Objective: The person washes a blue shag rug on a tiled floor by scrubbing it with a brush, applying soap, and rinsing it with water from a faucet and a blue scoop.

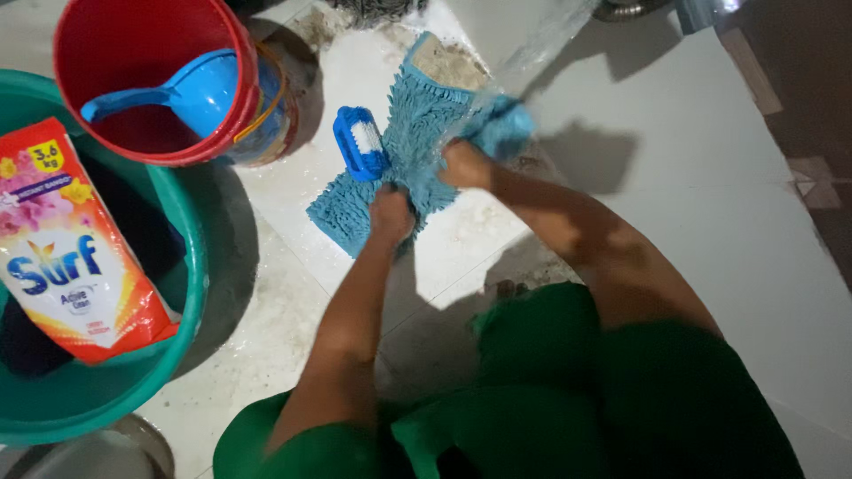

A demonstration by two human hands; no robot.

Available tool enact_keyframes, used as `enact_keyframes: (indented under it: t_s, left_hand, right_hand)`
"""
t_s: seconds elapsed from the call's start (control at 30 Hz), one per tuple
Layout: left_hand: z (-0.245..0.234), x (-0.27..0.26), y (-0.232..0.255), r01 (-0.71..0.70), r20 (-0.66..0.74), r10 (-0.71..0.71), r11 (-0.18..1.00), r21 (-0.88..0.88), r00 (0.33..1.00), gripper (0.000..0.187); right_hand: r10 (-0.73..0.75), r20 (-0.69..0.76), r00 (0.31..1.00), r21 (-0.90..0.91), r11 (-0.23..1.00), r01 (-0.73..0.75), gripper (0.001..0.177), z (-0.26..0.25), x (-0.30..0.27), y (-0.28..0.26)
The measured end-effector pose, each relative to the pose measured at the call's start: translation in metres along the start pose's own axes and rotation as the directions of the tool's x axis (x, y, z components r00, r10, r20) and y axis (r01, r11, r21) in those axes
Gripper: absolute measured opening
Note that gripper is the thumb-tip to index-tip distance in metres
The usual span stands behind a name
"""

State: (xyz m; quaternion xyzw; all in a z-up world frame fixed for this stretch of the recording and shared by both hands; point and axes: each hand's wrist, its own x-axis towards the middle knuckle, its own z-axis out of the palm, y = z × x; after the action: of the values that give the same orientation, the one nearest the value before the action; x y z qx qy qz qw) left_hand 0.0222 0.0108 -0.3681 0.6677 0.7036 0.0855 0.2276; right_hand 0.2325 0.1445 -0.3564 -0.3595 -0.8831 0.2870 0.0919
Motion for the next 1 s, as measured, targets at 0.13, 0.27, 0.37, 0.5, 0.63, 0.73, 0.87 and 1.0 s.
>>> enact_keyframes:
  t_s: [0.13,0.27,0.37,0.5,0.63,0.73,0.87,1.0]
  left_hand:
    - [-0.045,0.028,0.006,-0.303,-0.268,0.228,0.909,-0.285,0.936,0.024]
    - [-0.161,0.022,0.067,-0.424,-0.346,0.288,0.794,-0.436,0.893,0.023]
    - [-0.231,0.014,0.119,-0.546,-0.378,0.398,0.675,-0.496,0.836,0.026]
    - [-0.279,0.016,0.146,-0.605,-0.387,0.465,0.603,-0.520,0.796,0.038]
    - [-0.261,0.022,0.150,-0.499,-0.497,0.326,0.825,-0.266,0.804,0.055]
    - [-0.222,0.019,0.183,-0.505,-0.687,0.165,0.798,-0.329,0.707,0.077]
    - [-0.199,0.025,0.201,-0.343,-0.737,-0.112,0.832,-0.437,0.667,0.057]
    - [-0.187,0.048,0.189,-0.249,-0.717,-0.148,0.874,-0.417,0.681,0.023]
  right_hand:
    - [0.110,0.071,0.991,0.408,0.904,-0.130,0.038,-0.024,0.028,0.048]
    - [-0.066,-0.144,0.987,0.836,0.526,0.157,0.042,-0.056,0.026,0.069]
    - [0.033,-0.116,0.993,0.992,-0.041,0.117,0.041,-0.074,0.019,0.040]
    - [0.011,-0.159,0.987,0.920,-0.362,0.152,0.039,-0.096,0.031,-0.009]
    - [-0.013,-0.203,0.979,0.867,-0.468,0.174,0.037,-0.100,0.038,-0.035]
    - [-0.036,-0.219,0.975,0.848,-0.501,0.172,0.036,-0.094,0.050,-0.043]
    - [0.014,-0.204,0.979,0.842,-0.508,0.183,0.035,-0.075,0.048,-0.043]
    - [0.184,-0.177,0.967,0.919,-0.321,0.229,0.033,-0.068,0.041,-0.047]
